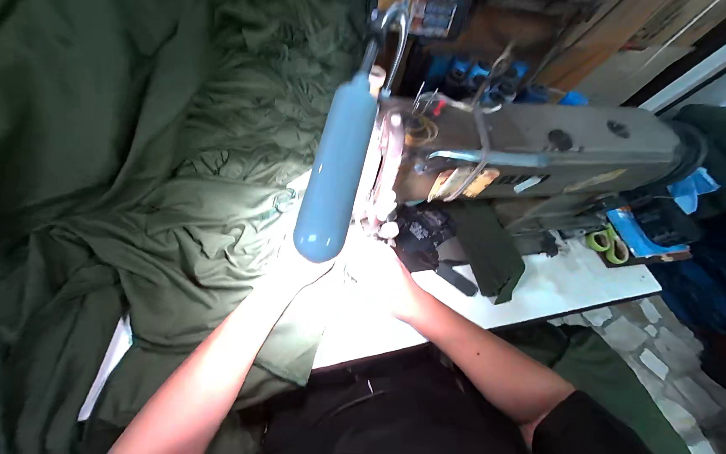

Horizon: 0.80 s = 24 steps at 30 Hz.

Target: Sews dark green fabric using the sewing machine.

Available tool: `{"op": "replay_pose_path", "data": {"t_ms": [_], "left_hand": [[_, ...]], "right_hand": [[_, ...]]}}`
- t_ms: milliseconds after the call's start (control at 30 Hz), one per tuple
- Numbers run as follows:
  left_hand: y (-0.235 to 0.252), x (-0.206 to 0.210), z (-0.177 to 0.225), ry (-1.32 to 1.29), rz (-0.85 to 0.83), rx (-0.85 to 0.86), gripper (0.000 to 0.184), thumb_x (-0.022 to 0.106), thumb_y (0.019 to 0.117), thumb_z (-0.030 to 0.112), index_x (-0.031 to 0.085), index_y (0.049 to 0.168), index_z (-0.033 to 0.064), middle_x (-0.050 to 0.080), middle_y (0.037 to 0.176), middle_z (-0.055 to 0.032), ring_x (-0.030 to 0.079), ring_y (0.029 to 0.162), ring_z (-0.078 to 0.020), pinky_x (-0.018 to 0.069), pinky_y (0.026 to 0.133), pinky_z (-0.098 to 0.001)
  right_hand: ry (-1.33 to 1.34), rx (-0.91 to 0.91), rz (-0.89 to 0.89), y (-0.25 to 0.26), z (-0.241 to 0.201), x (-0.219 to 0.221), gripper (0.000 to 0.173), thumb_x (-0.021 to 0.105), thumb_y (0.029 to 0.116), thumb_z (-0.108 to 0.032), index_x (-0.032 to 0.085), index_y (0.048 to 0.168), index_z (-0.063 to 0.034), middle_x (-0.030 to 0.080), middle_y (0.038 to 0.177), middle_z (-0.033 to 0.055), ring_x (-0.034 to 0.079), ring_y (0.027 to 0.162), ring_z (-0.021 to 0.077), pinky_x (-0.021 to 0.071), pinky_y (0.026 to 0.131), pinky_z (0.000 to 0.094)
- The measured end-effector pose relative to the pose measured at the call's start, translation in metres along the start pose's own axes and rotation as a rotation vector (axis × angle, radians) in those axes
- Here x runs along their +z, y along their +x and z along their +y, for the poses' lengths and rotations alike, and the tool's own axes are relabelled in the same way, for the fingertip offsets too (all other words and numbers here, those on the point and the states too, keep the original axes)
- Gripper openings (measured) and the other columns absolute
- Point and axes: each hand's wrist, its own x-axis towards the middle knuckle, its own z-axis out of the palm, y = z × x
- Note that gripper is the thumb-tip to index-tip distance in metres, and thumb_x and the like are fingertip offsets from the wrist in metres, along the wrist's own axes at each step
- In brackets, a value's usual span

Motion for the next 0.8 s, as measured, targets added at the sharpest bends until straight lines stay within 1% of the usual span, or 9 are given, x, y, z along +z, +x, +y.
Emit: {"op": "replay_pose_path", "data": {"t_ms": [67, 100, 200, 300, 400, 500, 567, 667, 800], "left_hand": [[0.027, -0.042, 0.034, 0.028, -0.241, -0.254, 0.031, 0.055, 0.1052, 0.029, 0.067, 0.123, 0.0065, 0.068, 0.123, -0.017, 0.062, 0.119, -0.0308, 0.0479, 0.099, -0.0533], [0.035, -0.044, 0.035, 0.038, -0.199, -0.263, 0.034, 0.057, 0.1043, 0.028, 0.069, 0.122, 0.002, 0.069, 0.118, -0.0216, 0.065, 0.114, -0.0351, 0.0496, 0.094, -0.0562], [0.045, -0.038, 0.025, 0.076, -0.065, -0.261, 0.04, 0.062, 0.1002, 0.025, 0.063, 0.133, 0.0011, 0.066, 0.125, -0.0226, 0.063, 0.12, -0.0332, 0.047, 0.104, -0.0527], [0.042, -0.075, 0.082, 0.016, -0.167, -0.451, 0.03, 0.047, 0.1097, 0.018, 0.063, 0.128, 0.0001, 0.064, 0.118, -0.019, 0.061, 0.113, -0.0274, 0.0475, 0.099, -0.0441], [-0.018, -0.044, 0.075, -0.06, 0.185, -0.207, 0.038, 0.045, 0.1057, 0.021, 0.071, 0.114, -0.005, 0.072, 0.106, -0.0232, 0.07, 0.104, -0.0345, 0.0539, 0.093, -0.052], [-0.092, -0.017, 0.103, -0.102, 0.078, -0.073, 0.035, 0.052, 0.096, 0.026, 0.076, 0.096, 0.0009, 0.073, 0.083, -0.0117, 0.073, 0.08, -0.0257, 0.0595, 0.072, -0.0452], [-0.109, 0.006, 0.101, -0.063, 0.009, -0.071, 0.042, 0.056, 0.0956, 0.034, 0.075, 0.11, -0.0008, 0.075, 0.096, -0.0152, 0.073, 0.093, -0.0323, 0.0575, 0.083, -0.0549], [-0.076, 0.016, 0.08, -0.015, 0.151, -0.214, 0.046, 0.056, 0.0949, 0.033, 0.069, 0.124, -0.0007, 0.072, 0.115, -0.0189, 0.069, 0.11, -0.0339, 0.0541, 0.095, -0.0545], [-0.02, -0.009, 0.074, 0.18, 0.205, -0.328, 0.036, 0.056, 0.1, 0.019, 0.065, 0.122, -0.008, 0.067, 0.122, -0.0281, 0.062, 0.121, -0.0438, 0.0454, 0.106, -0.0572]], "right_hand": [[0.087, 0.058, 0.014, -0.001, 0.0, 0.0, 0.035, 0.055, 0.1012, -0.014, 0.067, 0.129, 0.0029, 0.064, 0.136, 0.0232, 0.057, 0.132, 0.0373, 0.0379, 0.117, 0.0491], [0.154, 0.087, 0.028, -0.001, 0.0, 0.0, 0.036, 0.054, 0.1021, -0.013, 0.065, 0.132, 0.0038, 0.063, 0.138, 0.0228, 0.055, 0.135, 0.0355, 0.0357, 0.119, 0.0459], [0.343, 0.131, 0.093, -0.002, 0.001, 0.002, 0.038, 0.055, 0.1017, -0.015, 0.064, 0.134, 0.0039, 0.062, 0.14, 0.0215, 0.054, 0.136, 0.0325, 0.0363, 0.119, 0.0413], [0.373, 0.112, 0.114, -0.004, 0.002, 0.004, 0.039, 0.054, 0.1021, -0.012, 0.062, 0.135, 0.0059, 0.061, 0.141, 0.0232, 0.053, 0.137, 0.0335, 0.0356, 0.119, 0.0434], [0.345, 0.079, 0.124, -0.003, 0.005, 0.006, 0.035, 0.052, 0.1021, -0.008, 0.064, 0.13, 0.0076, 0.063, 0.136, 0.0239, 0.056, 0.133, 0.0328, 0.0379, 0.117, 0.0428], [0.138, 0.029, 0.029, 0.001, 0.006, -0.002, 0.033, 0.053, 0.1, -0.008, 0.068, 0.127, 0.0024, 0.065, 0.134, 0.0218, 0.058, 0.131, 0.0346, 0.0393, 0.115, 0.0484], [0.138, 0.06, 0.012, 0.006, 0.006, -0.004, 0.034, 0.052, 0.1014, -0.009, 0.067, 0.13, 0.0017, 0.065, 0.135, 0.0214, 0.058, 0.132, 0.0343, 0.0387, 0.116, 0.0484], [0.208, 0.101, 0.023, 0.008, 0.004, -0.003, 0.033, 0.055, 0.1016, -0.014, 0.069, 0.128, 0.0008, 0.065, 0.133, 0.0217, 0.058, 0.131, 0.0347, 0.037, 0.116, 0.0502], [0.2, 0.129, 0.042, 0.012, -0.005, -0.008, 0.034, 0.05, 0.1042, -0.013, 0.068, 0.131, -0.005, 0.064, 0.137, 0.0192, 0.057, 0.133, 0.0336, 0.0398, 0.113, 0.0517]]}}
